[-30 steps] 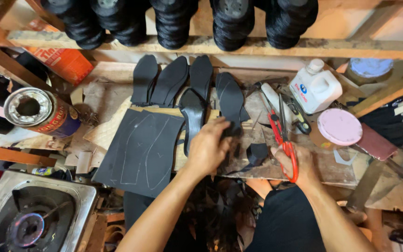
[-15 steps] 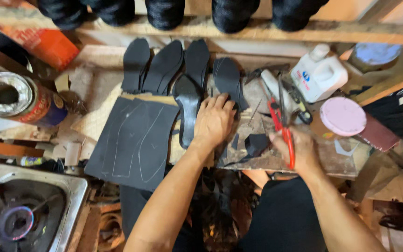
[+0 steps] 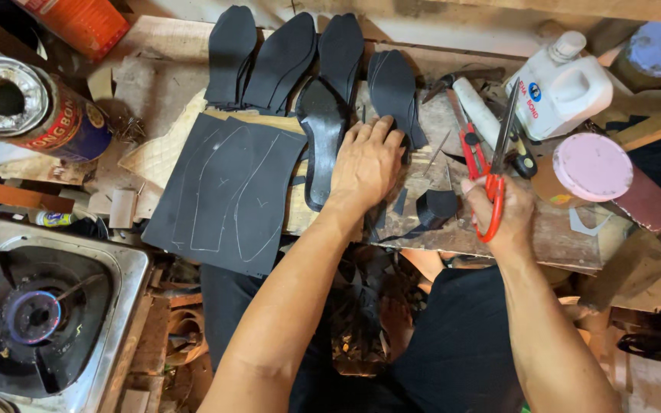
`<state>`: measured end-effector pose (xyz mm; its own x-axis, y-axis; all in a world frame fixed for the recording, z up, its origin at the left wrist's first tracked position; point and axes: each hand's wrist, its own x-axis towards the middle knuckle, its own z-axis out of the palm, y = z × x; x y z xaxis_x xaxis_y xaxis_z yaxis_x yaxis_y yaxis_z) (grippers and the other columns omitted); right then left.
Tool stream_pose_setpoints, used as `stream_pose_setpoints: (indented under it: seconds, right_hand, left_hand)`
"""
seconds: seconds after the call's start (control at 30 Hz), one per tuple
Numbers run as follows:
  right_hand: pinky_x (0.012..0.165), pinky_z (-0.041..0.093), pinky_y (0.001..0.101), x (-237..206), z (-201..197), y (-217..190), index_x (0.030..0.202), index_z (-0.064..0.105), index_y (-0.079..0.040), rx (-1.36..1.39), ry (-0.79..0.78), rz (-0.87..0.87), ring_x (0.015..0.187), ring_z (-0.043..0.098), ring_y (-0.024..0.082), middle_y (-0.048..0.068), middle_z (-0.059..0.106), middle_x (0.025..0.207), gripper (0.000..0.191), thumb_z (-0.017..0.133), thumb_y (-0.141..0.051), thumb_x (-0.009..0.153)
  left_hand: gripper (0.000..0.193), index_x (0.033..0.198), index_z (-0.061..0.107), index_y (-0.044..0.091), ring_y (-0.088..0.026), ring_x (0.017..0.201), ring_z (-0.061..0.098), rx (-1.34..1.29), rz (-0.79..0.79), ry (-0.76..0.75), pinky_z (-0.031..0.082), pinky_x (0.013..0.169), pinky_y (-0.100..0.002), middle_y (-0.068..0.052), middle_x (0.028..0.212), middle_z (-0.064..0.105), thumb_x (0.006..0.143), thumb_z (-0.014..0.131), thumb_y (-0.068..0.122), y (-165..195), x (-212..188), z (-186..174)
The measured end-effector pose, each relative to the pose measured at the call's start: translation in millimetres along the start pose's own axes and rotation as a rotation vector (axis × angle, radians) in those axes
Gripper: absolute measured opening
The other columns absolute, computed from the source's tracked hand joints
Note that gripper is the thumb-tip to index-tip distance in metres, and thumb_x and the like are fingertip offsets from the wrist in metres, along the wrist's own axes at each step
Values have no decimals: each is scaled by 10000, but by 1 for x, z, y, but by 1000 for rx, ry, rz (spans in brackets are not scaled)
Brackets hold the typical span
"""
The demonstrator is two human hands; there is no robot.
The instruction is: The person uses red-handled scissors to cut black rubber shoe insoles along pre-drawn outlines on a workbench. They repeatedly trim the edges of each insole, rotate the pieces for better access, and place the finished cutouts on the table.
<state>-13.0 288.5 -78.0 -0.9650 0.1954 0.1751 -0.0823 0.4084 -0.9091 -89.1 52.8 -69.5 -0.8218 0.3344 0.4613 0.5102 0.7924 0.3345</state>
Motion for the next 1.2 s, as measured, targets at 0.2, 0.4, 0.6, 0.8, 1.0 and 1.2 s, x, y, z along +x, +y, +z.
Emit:
stream_pose_setpoints:
  seconds: [0.2, 0.4, 0.6, 0.8, 1.0, 1.2]
  right_hand:
    - [447, 407, 263, -2, 2, -9, 865, 682, -45, -134, -16, 10, 474, 528, 85, 0, 578, 589, 202, 765, -219, 925]
    - [433, 360, 260, 5, 4, -22, 803, 667, -82, -160, -143, 131, 456, 471, 65, -30, 515, 547, 280, 782, -316, 904]
    - [411, 332, 290, 13, 3, -25, 770, 655, -72, -156, -221, 227, 439, 445, 86, -28, 487, 536, 319, 782, -336, 896]
    - [443, 411, 273, 5, -5, -14, 790, 663, -69, -221, -110, 39, 467, 532, 92, -7, 560, 548, 323, 761, -346, 925]
    - [430, 409, 286, 5, -2, -12, 835, 683, -67, -114, -109, 163, 463, 515, 99, -3, 557, 564, 302, 784, -348, 885]
    - [410, 372, 305, 13, -1, -20, 829, 689, -59, -145, -189, 279, 444, 472, 111, -9, 511, 556, 340, 810, -377, 839]
  left_hand:
    - [297, 1180, 674, 65, -351, 1312, 535, 13, -6, -3, 378, 1108, -488, -164, 1384, 598, 941, 596, 224, 1, -3, -3]
    - [291, 1173, 675, 61, -349, 1299, 540, 3, -10, -7, 378, 1112, -493, -166, 1373, 603, 946, 595, 225, 2, -5, -4]
    - [288, 1162, 677, 59, -350, 1286, 549, 13, -5, 17, 382, 1108, -489, -165, 1359, 611, 940, 599, 225, 1, -6, 0]
    - [292, 1158, 678, 58, -348, 1279, 557, 8, 6, 23, 385, 1107, -492, -175, 1361, 612, 929, 598, 222, 2, -7, 0]
    - [291, 1161, 673, 57, -346, 1287, 552, 34, 4, 19, 381, 1105, -496, -167, 1362, 607, 940, 594, 229, 3, -6, 2]
    - [303, 1178, 662, 59, -340, 1270, 549, 47, 2, 0, 385, 1090, -497, -150, 1346, 608, 934, 591, 223, 6, -7, 0]
